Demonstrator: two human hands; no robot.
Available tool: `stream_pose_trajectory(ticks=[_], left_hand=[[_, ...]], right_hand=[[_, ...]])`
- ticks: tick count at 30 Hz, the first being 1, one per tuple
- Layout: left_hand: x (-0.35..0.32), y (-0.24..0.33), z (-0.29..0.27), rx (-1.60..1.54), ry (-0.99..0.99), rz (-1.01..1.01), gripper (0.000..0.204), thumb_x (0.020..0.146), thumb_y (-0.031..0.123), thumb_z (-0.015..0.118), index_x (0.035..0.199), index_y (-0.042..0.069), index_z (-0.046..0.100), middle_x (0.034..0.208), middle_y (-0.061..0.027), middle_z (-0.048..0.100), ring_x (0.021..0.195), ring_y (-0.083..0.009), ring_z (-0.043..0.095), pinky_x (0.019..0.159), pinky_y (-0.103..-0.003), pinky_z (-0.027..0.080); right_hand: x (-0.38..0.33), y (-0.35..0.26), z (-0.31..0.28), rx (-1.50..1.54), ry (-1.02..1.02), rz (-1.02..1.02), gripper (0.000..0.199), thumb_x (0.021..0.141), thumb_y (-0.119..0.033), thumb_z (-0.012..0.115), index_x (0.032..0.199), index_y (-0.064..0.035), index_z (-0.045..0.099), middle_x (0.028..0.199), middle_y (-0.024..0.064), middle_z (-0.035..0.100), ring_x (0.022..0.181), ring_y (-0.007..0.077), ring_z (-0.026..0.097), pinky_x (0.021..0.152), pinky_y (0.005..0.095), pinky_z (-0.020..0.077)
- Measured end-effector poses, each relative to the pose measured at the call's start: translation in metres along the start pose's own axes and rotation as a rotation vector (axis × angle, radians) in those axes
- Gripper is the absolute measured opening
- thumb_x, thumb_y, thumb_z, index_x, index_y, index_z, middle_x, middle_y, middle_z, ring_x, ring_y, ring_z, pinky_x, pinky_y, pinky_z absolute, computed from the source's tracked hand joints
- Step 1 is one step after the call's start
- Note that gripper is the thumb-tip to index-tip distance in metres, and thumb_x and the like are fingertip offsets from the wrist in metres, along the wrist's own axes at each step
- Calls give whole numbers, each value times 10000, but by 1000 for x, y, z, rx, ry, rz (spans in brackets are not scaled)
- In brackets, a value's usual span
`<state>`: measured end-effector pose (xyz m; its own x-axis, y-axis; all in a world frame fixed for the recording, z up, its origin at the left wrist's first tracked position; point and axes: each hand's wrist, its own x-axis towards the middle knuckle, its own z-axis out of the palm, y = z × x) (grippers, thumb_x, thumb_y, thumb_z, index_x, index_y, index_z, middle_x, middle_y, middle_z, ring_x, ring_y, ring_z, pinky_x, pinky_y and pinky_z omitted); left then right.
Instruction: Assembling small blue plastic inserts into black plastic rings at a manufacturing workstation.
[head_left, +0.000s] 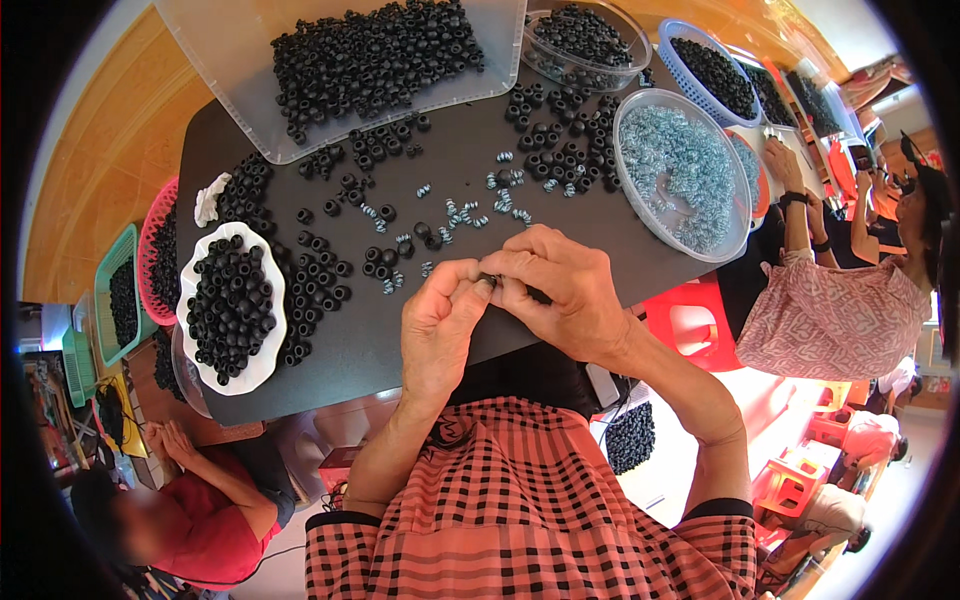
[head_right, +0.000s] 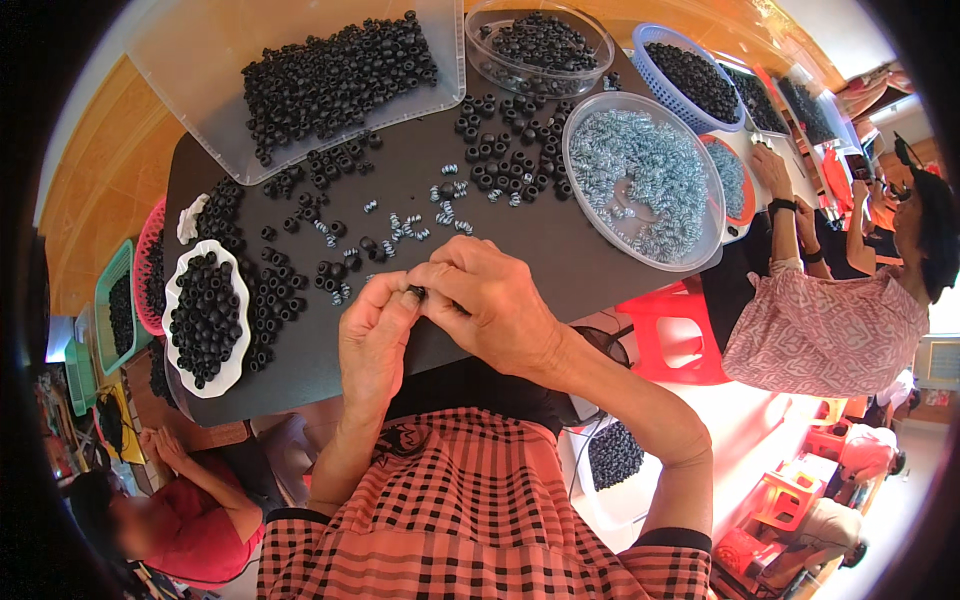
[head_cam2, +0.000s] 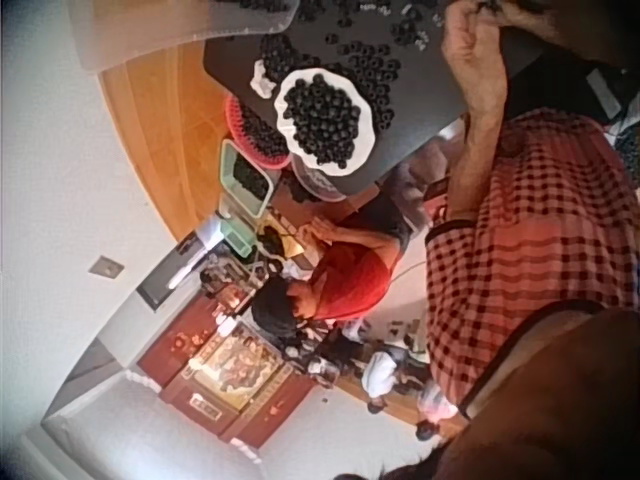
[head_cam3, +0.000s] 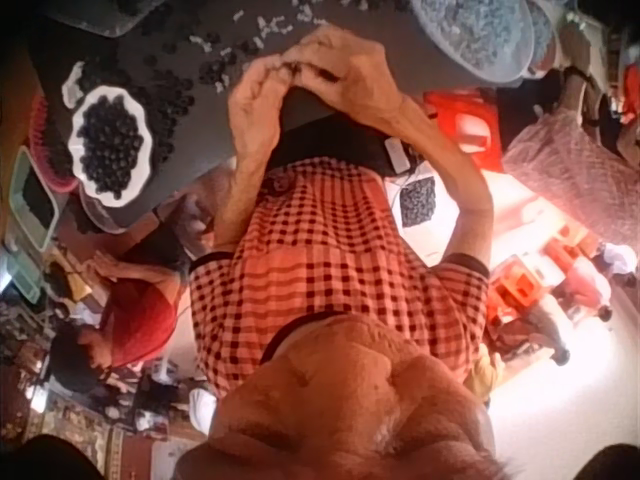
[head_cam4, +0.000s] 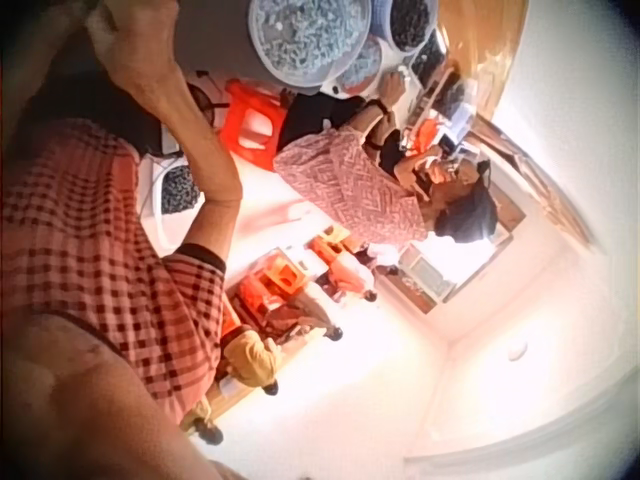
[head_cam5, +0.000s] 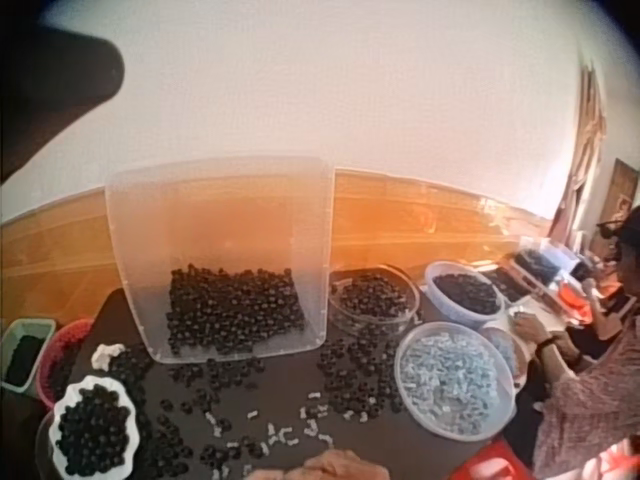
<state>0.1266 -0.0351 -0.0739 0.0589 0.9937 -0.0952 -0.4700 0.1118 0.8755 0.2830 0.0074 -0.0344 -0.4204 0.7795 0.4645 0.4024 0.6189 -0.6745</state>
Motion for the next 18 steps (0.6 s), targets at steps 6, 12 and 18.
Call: stream_pose_trajectory(ticks=[6,12,18], left_hand=[[1,0,2,-33,-14,27,146,964,46,551,1086,-24,587,926,-8,627,843,-34,547,756,-174,437],[1,-1,-1,-111,-40,27,151,969,42,535,1093,-35,573,922,-15,627,843,-47,558,765,-182,441],[-2,1,-1,34,-64,37,151,973,47,524,1093,-37,564,881,-13,631,807,-43,554,734,-179,432]], right_hand=[[-1,-6,1,57,21,10,214,768,27,684,972,-36,685,843,78,642,694,170,635,630,277,511],[-5,-1,3,402,-28,294,159,807,12,680,964,-16,689,871,77,666,716,123,636,653,250,506],[-13,10,8,694,-12,465,130,822,10,674,951,0,686,858,41,656,719,81,604,662,231,493]])
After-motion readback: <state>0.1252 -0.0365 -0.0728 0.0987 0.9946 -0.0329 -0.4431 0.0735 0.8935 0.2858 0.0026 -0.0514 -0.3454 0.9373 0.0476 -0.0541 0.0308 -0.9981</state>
